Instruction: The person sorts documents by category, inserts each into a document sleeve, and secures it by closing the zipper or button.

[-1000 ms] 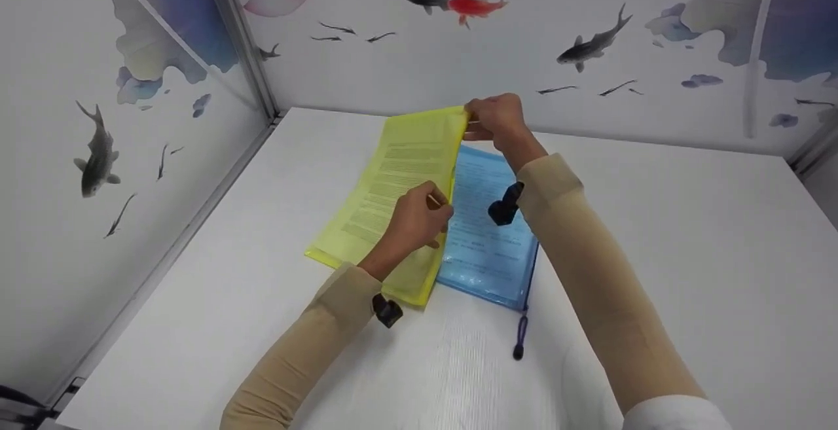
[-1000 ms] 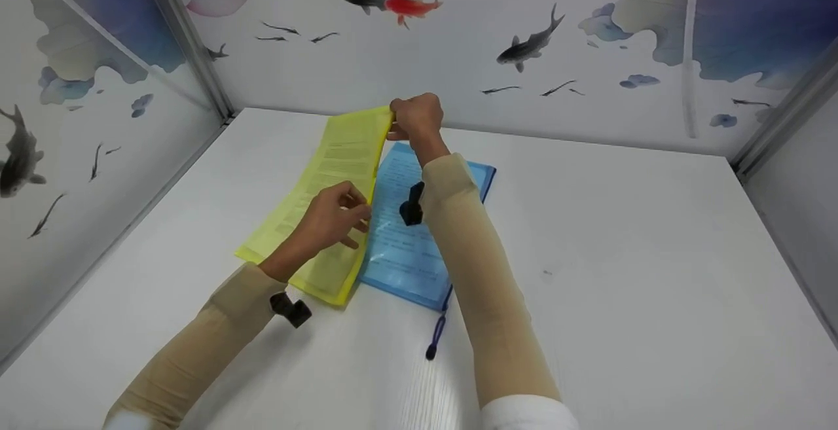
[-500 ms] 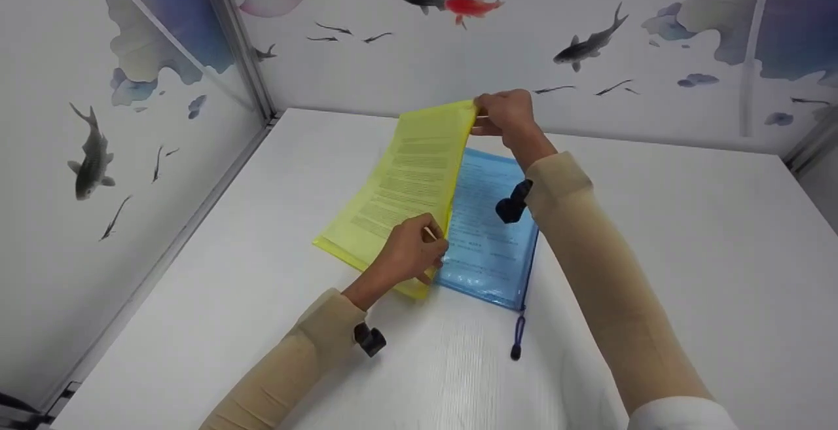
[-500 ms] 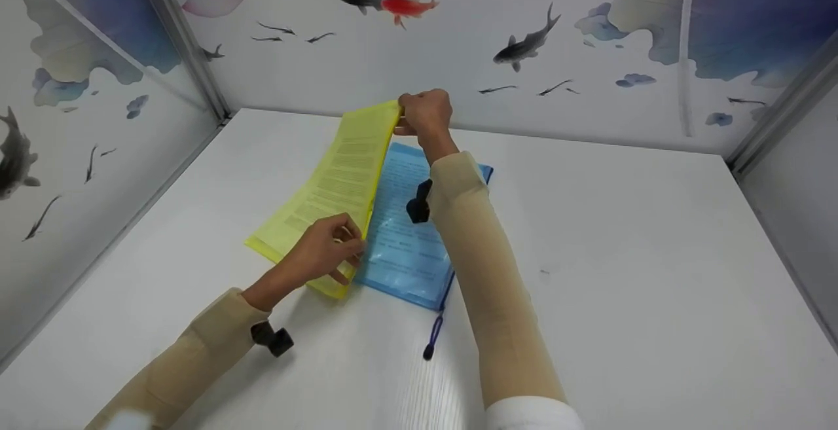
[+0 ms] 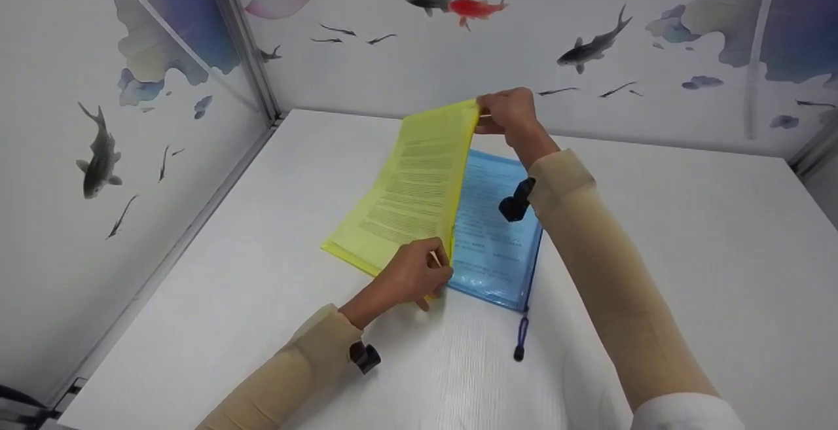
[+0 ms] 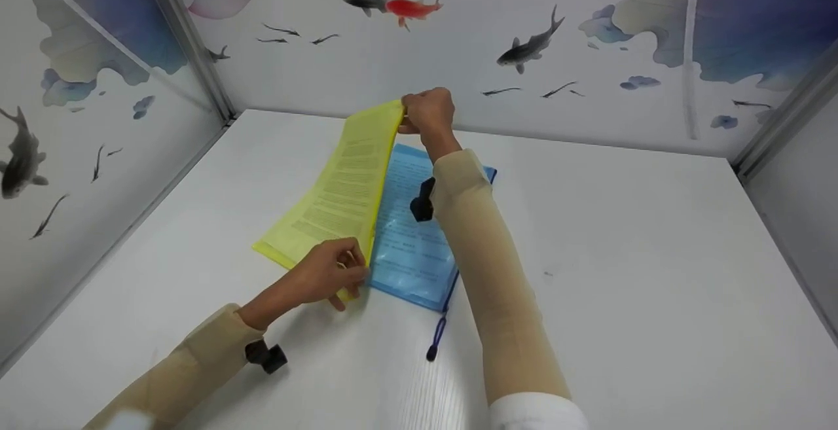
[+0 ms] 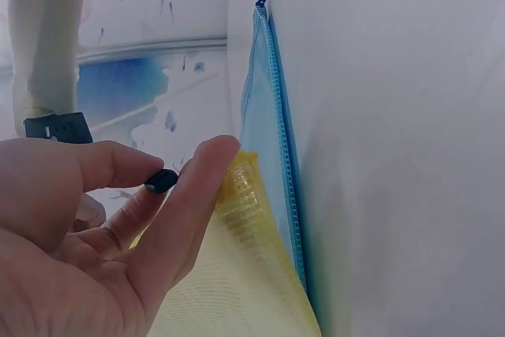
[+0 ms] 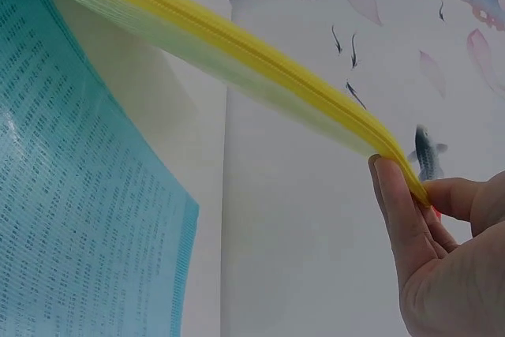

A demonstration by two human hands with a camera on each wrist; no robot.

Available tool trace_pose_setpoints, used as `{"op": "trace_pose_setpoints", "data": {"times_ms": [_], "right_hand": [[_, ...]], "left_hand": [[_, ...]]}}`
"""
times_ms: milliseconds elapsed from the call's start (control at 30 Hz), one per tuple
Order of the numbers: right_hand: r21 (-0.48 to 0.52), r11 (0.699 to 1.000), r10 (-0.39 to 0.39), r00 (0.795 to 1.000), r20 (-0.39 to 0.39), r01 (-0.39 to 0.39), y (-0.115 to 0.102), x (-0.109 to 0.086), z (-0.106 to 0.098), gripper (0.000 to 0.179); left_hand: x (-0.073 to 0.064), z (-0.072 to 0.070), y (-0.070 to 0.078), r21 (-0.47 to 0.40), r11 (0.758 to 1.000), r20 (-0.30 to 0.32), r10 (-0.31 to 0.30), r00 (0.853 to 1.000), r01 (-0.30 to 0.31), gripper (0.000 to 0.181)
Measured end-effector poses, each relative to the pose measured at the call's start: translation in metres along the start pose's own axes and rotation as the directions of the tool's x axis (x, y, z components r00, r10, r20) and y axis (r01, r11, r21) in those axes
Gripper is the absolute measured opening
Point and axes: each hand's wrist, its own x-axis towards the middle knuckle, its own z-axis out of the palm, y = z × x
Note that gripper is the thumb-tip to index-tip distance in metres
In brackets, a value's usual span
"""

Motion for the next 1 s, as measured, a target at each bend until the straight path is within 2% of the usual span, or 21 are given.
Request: {"op": "trace_pose_setpoints", "data": {"times_ms": [233, 367, 500, 700, 900, 1000], "right_hand": [[0.010, 1.000, -0.006, 1.000, 0.021, 0.006, -0.003, 0.000, -0.004, 0.036], [-0.001, 1.000, -0.003, 1.000, 0.014, 0.003, -0.003, 0.001, -0.007, 0.038], [0.021, 1.000, -0.008, 1.000, 0.005, 0.008, -0.003, 0.002, -0.013, 0.037], [0.039, 0.999, 0.002, 1.000, -0.029, -0.001, -0.006, 0.002, -0.028, 0.036], [0.014, 1.000, 0.018, 0.999, -0.031, -0.018, -0.006, 0.003, -0.033, 0.037], [-0.007, 1.000, 0.003, 1.000, -0.027, -0.003, -0.003, 0.003, -0.030, 0.038]], "left_hand": [[-0.010, 0.001, 0.001, 0.049, 0.998, 0.079, -0.036, 0.996, 0.032, 0.006], [-0.015, 0.001, -0.002, 0.088, 0.994, 0.172, -0.073, 0.982, 0.059, 0.006], [-0.020, 0.003, -0.005, 0.149, 0.986, 0.272, -0.110, 0.956, 0.071, 0.009], [-0.026, 0.006, -0.005, 0.238, 0.969, 0.361, -0.156, 0.919, 0.071, 0.012], [-0.028, 0.008, -0.006, 0.262, 0.964, 0.469, -0.156, 0.869, 0.032, 0.012], [-0.027, 0.009, -0.006, 0.264, 0.964, 0.499, -0.146, 0.854, 0.010, 0.012]]}}
